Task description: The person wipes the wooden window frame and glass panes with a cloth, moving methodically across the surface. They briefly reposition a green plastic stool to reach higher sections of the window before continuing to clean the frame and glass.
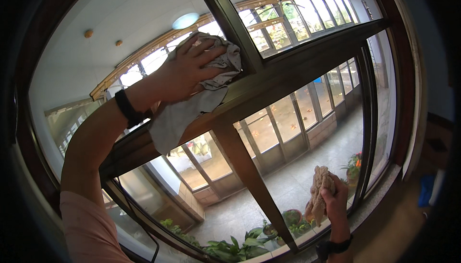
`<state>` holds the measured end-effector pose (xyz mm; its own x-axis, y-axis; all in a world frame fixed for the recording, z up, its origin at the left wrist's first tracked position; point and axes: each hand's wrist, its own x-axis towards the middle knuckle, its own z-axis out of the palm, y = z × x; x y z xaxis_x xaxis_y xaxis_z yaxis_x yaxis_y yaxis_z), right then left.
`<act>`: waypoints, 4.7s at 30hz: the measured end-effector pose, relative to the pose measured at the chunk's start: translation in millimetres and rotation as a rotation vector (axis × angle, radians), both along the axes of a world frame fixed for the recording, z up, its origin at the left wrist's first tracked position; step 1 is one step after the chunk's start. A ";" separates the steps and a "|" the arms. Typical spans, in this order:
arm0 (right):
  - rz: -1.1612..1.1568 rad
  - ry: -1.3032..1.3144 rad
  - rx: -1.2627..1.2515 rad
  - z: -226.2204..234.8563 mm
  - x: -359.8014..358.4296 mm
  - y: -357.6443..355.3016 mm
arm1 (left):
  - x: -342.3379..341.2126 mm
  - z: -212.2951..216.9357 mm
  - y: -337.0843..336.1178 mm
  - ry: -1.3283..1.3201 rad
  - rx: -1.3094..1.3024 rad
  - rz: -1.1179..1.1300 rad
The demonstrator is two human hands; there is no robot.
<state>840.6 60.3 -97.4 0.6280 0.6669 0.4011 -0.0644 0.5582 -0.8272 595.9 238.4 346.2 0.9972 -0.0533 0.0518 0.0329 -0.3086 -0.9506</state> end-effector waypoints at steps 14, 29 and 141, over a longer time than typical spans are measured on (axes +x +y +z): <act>0.089 0.069 -0.050 -27.8 12.2 14.1 | -39.4 50.0 -16.6 -0.297 0.235 0.244; 0.089 0.153 -0.007 -26.8 14.5 13.7 | -145.9 112.5 -30.0 -0.574 0.653 0.469; 0.662 -0.055 0.027 15.7 -397.2 -29.9 | -688.4 -95.7 -117.2 -1.998 -0.186 0.900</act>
